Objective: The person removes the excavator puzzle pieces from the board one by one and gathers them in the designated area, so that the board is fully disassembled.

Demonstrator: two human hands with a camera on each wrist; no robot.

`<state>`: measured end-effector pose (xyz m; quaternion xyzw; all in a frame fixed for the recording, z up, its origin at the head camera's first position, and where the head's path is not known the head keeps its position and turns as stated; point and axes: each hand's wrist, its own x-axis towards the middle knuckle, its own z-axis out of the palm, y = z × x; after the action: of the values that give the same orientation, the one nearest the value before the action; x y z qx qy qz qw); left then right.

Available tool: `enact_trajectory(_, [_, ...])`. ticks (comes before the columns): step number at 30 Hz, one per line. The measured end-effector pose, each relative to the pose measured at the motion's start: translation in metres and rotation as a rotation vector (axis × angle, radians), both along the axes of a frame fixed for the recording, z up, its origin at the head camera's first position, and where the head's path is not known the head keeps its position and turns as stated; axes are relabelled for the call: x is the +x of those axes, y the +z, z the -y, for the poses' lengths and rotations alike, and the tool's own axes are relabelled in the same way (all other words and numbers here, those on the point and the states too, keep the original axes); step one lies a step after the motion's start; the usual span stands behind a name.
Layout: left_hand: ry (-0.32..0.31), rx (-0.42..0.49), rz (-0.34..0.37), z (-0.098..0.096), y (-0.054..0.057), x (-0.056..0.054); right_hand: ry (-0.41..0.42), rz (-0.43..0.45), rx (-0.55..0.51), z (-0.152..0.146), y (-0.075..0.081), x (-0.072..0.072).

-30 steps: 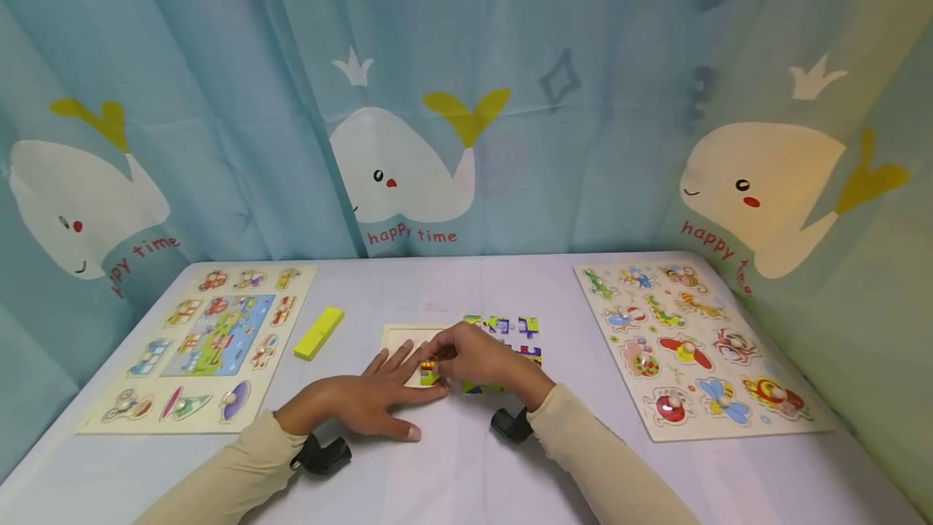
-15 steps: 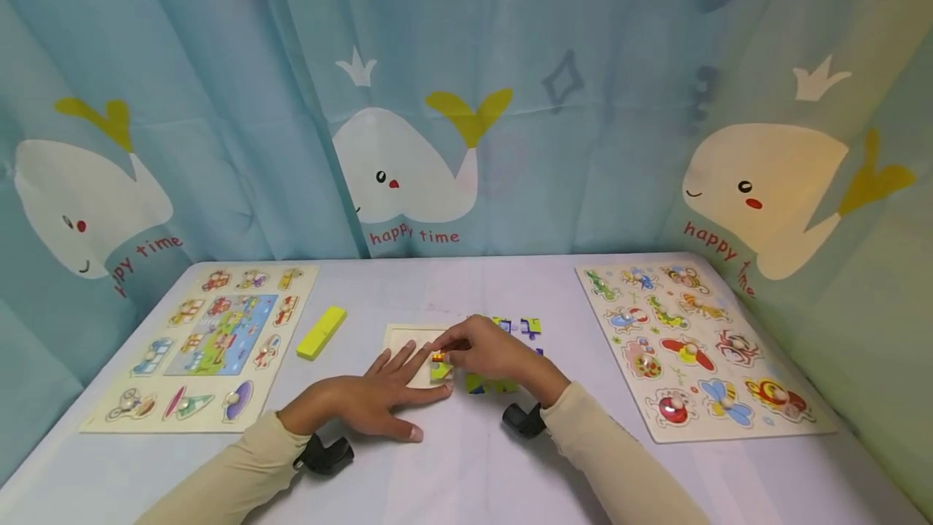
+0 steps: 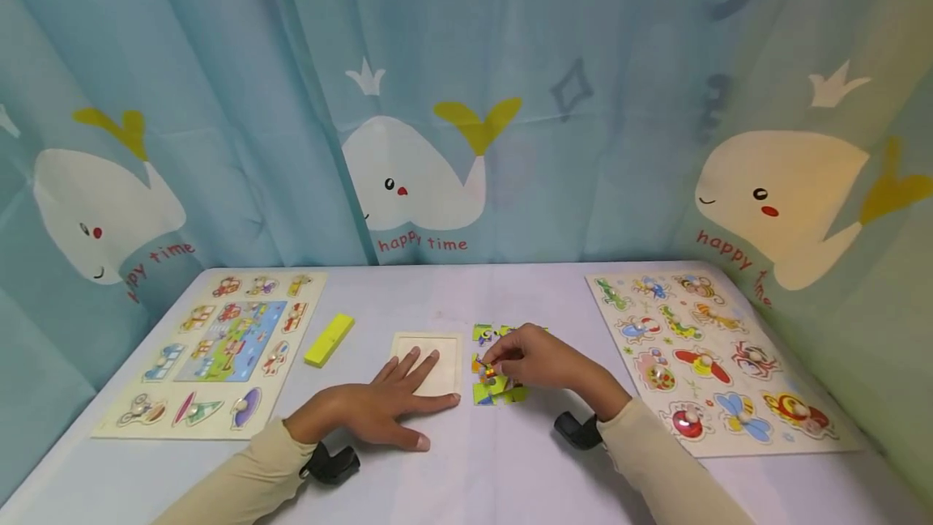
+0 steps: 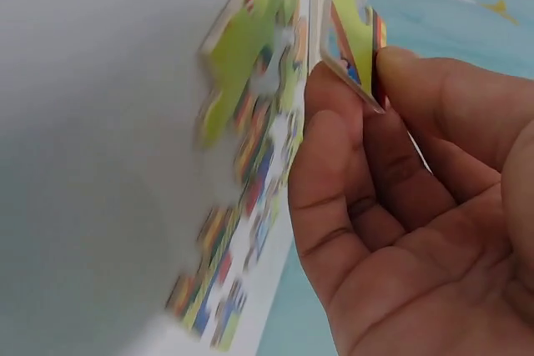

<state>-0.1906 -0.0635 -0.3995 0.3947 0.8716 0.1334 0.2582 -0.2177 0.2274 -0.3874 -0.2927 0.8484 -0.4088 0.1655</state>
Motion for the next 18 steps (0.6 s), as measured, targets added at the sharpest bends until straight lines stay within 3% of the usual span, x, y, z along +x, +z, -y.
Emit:
enact_trajectory(9, [0.030, 0.000, -0.016, 0.001, 0.001, -0.001, -0.010, 0.013, 0.011, -0.031, 0.006, 0.007])
enact_trajectory(18, [0.041, 0.005, 0.000, 0.005, 0.007, -0.001, -0.021, 0.049, -0.051, -0.049, -0.002, 0.016])
